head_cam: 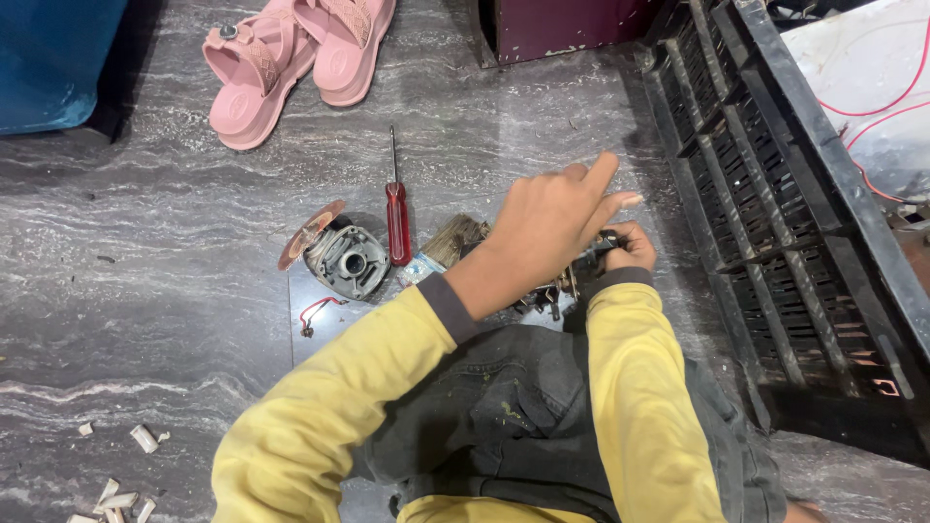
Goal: The person places a red box into a wooden cabinet, then sits on the floor to work on electrical components. They handle a motor rotor, use a screwdriver to adjust parts, and place components into a black plastic bin.
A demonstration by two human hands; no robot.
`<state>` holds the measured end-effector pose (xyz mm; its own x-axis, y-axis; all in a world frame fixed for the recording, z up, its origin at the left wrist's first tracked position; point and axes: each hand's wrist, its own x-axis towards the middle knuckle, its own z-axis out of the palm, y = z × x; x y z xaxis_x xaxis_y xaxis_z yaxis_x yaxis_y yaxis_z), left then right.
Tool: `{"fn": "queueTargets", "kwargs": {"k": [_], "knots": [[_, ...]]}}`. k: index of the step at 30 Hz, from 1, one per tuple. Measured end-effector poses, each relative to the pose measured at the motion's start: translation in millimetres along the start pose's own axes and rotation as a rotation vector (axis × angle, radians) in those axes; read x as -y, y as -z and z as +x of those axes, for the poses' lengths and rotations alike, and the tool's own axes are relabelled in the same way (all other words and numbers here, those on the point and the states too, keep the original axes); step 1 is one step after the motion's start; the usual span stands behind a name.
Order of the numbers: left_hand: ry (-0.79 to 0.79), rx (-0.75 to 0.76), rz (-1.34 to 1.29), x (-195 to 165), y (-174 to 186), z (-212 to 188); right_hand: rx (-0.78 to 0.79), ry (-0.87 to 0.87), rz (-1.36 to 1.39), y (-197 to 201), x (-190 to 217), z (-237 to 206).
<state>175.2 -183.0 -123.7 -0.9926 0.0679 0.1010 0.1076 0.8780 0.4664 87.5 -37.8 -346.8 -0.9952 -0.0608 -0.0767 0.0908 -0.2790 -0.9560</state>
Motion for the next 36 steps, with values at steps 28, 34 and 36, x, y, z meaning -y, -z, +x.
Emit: {"fn": "queueTargets", "kwargs": {"k": [28, 34, 36], "knots": [[-0.281, -0.255, -0.077, 4.3, -8.9, 5.1, 0.001, -0.042, 0.117, -1.4, 3.0, -5.7], [-0.310, -0.221, -0.151, -4.5, 1.9, -2.3, 0.031, 0.075, 0.116, -1.1, -4.2, 2.3], [-0.059, -0.076, -0.104, -8.8, 0.9, 0.8, -0.014, -0.016, -0.023, 0.2, -3.4, 2.5]]}}
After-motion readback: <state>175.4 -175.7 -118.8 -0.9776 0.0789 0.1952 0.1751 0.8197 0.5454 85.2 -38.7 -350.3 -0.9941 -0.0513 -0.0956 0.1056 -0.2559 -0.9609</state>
